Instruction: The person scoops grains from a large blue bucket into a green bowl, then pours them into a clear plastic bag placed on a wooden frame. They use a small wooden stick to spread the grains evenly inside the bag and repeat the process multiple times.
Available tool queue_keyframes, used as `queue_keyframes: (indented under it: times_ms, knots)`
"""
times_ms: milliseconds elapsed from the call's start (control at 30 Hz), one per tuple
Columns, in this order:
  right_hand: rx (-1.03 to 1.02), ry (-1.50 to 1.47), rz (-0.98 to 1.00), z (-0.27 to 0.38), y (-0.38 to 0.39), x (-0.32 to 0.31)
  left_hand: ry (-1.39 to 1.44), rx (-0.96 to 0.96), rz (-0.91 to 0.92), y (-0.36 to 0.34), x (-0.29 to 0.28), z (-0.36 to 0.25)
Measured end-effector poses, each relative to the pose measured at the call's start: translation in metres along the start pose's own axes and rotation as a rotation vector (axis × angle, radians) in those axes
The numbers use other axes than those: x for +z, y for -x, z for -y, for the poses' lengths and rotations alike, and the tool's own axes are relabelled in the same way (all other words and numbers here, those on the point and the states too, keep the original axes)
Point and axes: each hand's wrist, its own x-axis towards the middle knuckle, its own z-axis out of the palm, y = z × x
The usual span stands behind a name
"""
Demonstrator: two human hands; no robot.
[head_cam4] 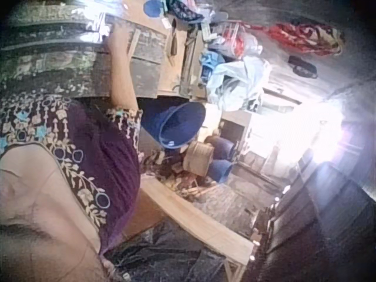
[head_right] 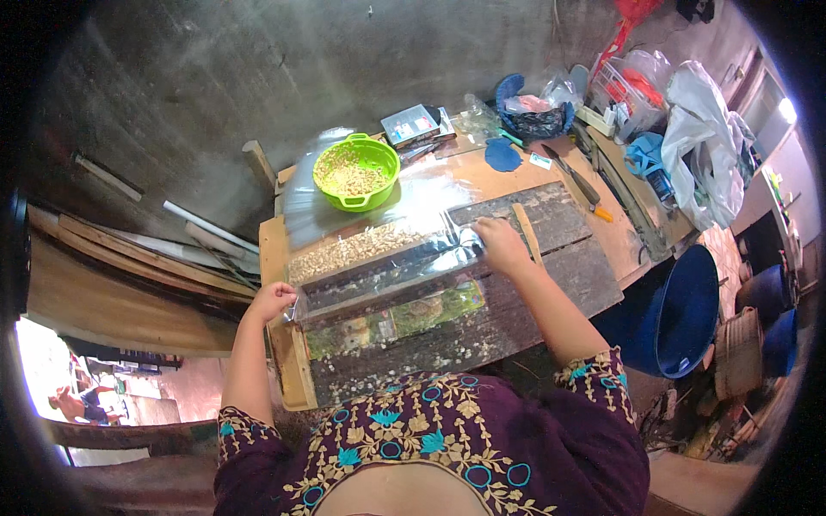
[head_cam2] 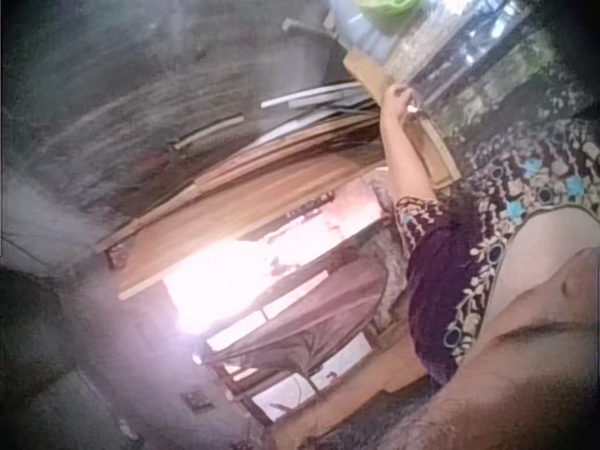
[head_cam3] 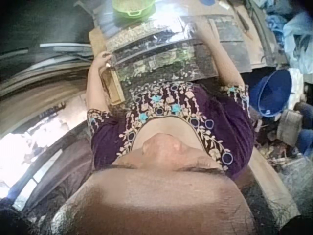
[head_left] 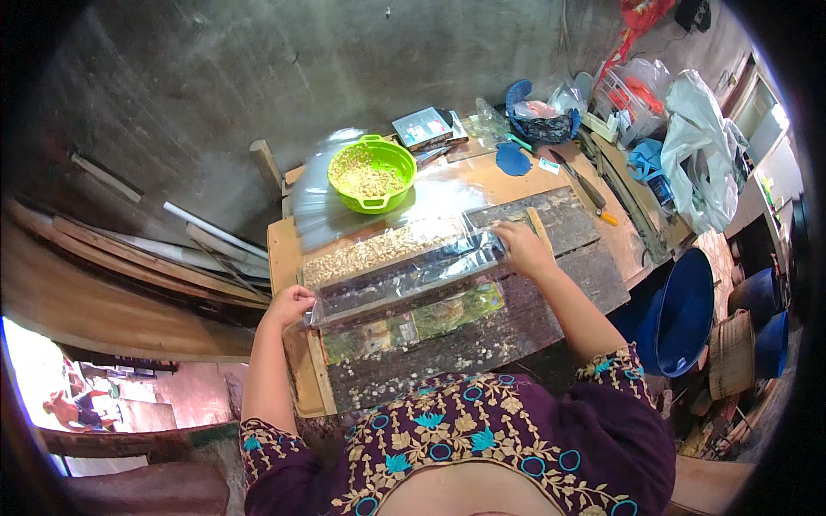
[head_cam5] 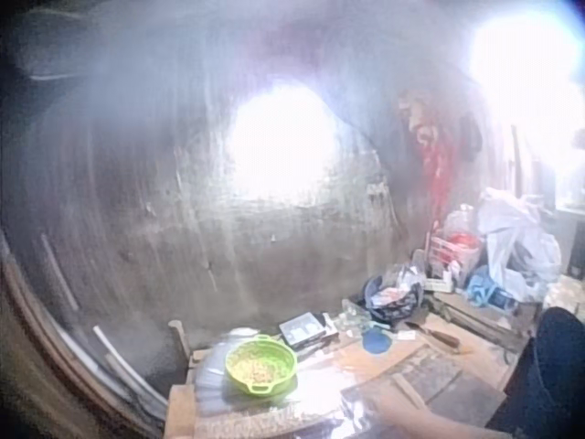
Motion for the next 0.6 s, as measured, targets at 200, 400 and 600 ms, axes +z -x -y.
queue_keyframes:
  times_ms: [200,400,600]
  knots:
    - [-0.06,0.092,0.107,-0.006,0.029,0.011,-0.492,0.1,-0.347,0.014,0.018,-0.012]
    - [-0.067,0.05,0.057,-0.011,0.026,0.016,-0.849,0.457,-0.691,0.04,0.025,-0.028]
    - [-0.193,0.106,0.06,-0.011,0.017,0.008,-0.959,0.748,-0.39,0.047,0.03,-0.008]
